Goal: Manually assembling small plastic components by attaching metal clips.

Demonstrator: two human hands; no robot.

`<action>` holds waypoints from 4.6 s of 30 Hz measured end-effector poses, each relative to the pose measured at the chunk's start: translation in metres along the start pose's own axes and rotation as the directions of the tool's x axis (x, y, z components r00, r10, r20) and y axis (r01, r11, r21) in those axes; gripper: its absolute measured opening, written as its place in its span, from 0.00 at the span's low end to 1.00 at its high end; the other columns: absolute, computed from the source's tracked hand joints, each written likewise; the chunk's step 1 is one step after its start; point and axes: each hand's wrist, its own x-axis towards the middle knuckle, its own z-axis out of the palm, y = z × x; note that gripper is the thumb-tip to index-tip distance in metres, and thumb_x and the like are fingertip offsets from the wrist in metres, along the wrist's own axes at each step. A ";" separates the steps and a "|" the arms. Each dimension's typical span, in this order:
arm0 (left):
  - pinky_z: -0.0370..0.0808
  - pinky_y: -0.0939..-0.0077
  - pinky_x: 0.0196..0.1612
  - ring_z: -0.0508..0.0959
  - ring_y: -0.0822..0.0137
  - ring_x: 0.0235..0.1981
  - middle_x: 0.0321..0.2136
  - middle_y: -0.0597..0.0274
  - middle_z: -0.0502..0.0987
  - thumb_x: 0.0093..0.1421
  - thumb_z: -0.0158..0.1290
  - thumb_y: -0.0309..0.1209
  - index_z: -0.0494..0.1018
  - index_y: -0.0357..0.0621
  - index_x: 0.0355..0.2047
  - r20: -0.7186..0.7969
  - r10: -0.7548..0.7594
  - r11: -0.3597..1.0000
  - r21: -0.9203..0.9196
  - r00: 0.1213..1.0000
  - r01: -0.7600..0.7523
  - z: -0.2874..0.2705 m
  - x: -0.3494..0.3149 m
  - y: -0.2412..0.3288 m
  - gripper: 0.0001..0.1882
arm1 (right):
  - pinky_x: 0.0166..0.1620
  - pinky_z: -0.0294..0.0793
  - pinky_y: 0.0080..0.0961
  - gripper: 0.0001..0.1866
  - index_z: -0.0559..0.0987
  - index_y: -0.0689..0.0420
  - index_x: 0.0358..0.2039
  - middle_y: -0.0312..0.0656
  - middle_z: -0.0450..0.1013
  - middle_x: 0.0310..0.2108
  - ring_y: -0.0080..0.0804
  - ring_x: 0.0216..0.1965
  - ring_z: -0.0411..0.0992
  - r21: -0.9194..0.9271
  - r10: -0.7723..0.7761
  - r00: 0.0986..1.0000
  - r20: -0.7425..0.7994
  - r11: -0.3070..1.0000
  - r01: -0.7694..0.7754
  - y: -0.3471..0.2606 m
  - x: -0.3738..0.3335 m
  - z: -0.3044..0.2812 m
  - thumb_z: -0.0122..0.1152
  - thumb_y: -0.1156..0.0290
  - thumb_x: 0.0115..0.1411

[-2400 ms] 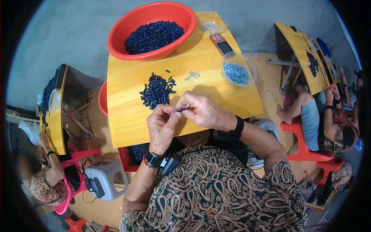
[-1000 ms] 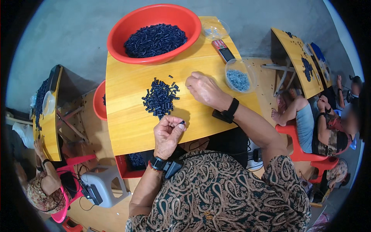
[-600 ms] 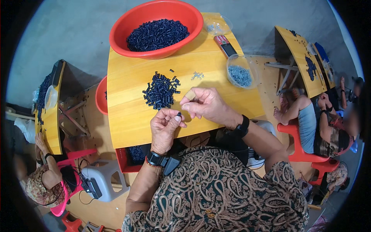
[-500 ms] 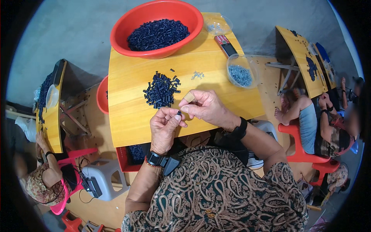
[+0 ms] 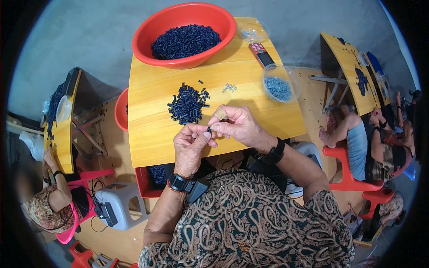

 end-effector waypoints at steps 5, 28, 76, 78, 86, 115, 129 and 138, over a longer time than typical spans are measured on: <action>0.80 0.74 0.32 0.79 0.69 0.26 0.30 0.56 0.79 0.62 0.53 0.21 0.72 0.38 0.36 0.000 0.006 0.998 0.060 1.000 -0.006 0.001 0.001 -0.001 0.03 | 0.27 0.70 0.13 0.05 0.79 0.60 0.37 0.34 0.76 0.26 0.13 0.25 0.70 -0.018 -0.044 0.998 -0.047 0.999 0.043 -0.002 0.000 0.002 0.58 0.78 0.61; 0.78 0.78 0.31 0.76 0.73 0.24 0.28 0.60 0.78 0.61 0.53 0.20 0.72 0.39 0.35 -0.041 0.023 0.995 0.093 0.999 -0.019 -0.001 0.001 0.001 0.03 | 0.34 0.74 0.18 0.04 0.77 0.62 0.37 0.37 0.76 0.30 0.20 0.30 0.74 -0.073 -0.054 0.997 -0.051 0.996 0.051 -0.021 0.001 0.002 0.56 0.78 0.61; 0.80 0.74 0.32 0.79 0.68 0.27 0.30 0.55 0.79 0.62 0.53 0.21 0.72 0.37 0.36 -0.059 0.011 0.999 0.037 0.998 -0.008 -0.011 -0.004 -0.005 0.03 | 0.34 0.76 0.19 0.05 0.79 0.66 0.35 0.38 0.78 0.30 0.20 0.30 0.75 -0.134 0.019 1.000 -0.014 0.991 -0.021 -0.005 0.004 0.013 0.57 0.80 0.60; 0.80 0.75 0.33 0.79 0.69 0.27 0.30 0.56 0.79 0.62 0.53 0.21 0.72 0.37 0.36 -0.060 0.002 1.000 0.014 0.998 -0.001 -0.016 -0.002 -0.008 0.03 | 0.33 0.77 0.20 0.05 0.79 0.66 0.35 0.39 0.78 0.29 0.21 0.30 0.75 -0.109 -0.031 0.999 -0.021 0.994 0.029 0.002 0.006 0.013 0.56 0.80 0.60; 0.78 0.78 0.32 0.77 0.71 0.25 0.28 0.59 0.77 0.61 0.53 0.19 0.71 0.38 0.35 -0.067 0.017 0.992 0.125 0.998 -0.008 -0.027 -0.009 -0.008 0.03 | 0.35 0.76 0.22 0.06 0.78 0.67 0.36 0.43 0.76 0.29 0.25 0.29 0.75 -0.422 -0.007 0.984 -0.180 0.904 -0.071 0.020 0.019 -0.010 0.56 0.80 0.59; 0.77 0.76 0.35 0.75 0.72 0.29 0.31 0.60 0.76 0.62 0.51 0.19 0.71 0.39 0.36 -0.137 0.107 0.994 0.021 0.985 -0.105 -0.037 -0.009 -0.011 0.04 | 0.40 0.71 0.41 0.04 0.76 0.62 0.31 0.50 0.70 0.31 0.51 0.33 0.71 -0.794 -0.220 0.974 0.059 0.580 0.179 0.017 0.023 -0.035 0.56 0.76 0.54; 0.77 0.76 0.35 0.76 0.72 0.29 0.30 0.60 0.76 0.61 0.53 0.20 0.71 0.39 0.36 -0.159 0.098 0.992 0.097 0.982 -0.083 -0.035 -0.010 -0.008 0.04 | 0.38 0.71 0.43 0.03 0.73 0.62 0.28 0.51 0.68 0.27 0.54 0.33 0.71 -0.846 -0.069 0.985 0.158 0.505 0.171 0.013 0.014 -0.023 0.56 0.77 0.53; 0.78 0.77 0.34 0.77 0.72 0.27 0.30 0.61 0.77 0.61 0.53 0.20 0.72 0.38 0.37 -0.151 0.085 0.992 0.110 0.985 -0.069 -0.035 -0.008 -0.011 0.04 | 0.33 0.73 0.27 0.03 0.75 0.63 0.31 0.45 0.74 0.28 0.33 0.30 0.75 -0.454 -0.029 0.999 -0.022 0.891 0.016 0.008 0.013 -0.006 0.56 0.80 0.55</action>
